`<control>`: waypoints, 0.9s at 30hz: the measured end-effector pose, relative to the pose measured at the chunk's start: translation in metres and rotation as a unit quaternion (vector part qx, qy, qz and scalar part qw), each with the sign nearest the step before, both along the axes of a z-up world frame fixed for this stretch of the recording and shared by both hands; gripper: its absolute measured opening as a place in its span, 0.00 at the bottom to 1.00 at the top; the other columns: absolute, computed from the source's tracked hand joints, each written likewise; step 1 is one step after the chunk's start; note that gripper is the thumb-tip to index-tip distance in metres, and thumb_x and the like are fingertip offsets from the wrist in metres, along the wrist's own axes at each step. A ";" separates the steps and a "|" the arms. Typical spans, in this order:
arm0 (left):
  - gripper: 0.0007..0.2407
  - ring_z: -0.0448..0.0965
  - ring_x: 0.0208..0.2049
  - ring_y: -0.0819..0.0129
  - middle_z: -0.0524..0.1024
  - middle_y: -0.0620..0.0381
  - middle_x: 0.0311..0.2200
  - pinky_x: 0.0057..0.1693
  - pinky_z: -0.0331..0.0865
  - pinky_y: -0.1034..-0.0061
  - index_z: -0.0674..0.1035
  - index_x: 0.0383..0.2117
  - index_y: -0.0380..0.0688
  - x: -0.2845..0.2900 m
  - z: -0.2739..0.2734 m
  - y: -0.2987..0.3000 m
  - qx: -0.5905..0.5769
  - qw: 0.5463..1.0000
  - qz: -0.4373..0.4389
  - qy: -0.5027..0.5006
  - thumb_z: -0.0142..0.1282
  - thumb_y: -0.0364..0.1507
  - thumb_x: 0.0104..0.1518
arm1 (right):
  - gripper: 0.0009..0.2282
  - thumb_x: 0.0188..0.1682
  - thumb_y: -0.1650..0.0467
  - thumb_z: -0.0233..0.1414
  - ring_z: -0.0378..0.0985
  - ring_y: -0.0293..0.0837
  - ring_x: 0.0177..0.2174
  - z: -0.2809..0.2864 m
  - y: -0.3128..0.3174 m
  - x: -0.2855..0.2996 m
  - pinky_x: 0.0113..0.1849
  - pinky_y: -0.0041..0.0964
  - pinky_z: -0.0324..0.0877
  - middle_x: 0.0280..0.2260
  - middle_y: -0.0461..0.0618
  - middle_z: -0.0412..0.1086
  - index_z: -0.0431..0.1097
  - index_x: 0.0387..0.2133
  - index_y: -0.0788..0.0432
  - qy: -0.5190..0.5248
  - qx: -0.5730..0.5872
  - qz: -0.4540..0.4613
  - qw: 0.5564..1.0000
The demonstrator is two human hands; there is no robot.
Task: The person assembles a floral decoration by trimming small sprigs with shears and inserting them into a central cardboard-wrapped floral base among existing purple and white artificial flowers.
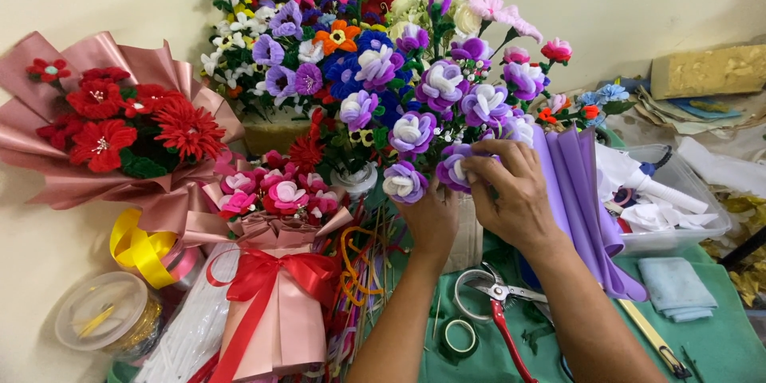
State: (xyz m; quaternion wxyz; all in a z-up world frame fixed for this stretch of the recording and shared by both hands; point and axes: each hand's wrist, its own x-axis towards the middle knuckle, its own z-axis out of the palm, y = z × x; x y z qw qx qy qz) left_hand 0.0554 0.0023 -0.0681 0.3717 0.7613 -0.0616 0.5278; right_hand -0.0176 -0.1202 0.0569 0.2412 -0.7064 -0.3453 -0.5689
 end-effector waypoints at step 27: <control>0.08 0.78 0.38 0.48 0.74 0.47 0.34 0.44 0.75 0.57 0.78 0.38 0.37 -0.047 0.013 0.021 -0.039 0.986 -0.100 -0.127 0.64 0.22 0.55 | 0.17 0.61 0.64 0.41 0.71 0.52 0.53 -0.119 -0.005 0.062 0.54 0.50 0.66 0.49 0.61 0.71 0.68 0.54 0.62 0.374 0.470 0.251 0.759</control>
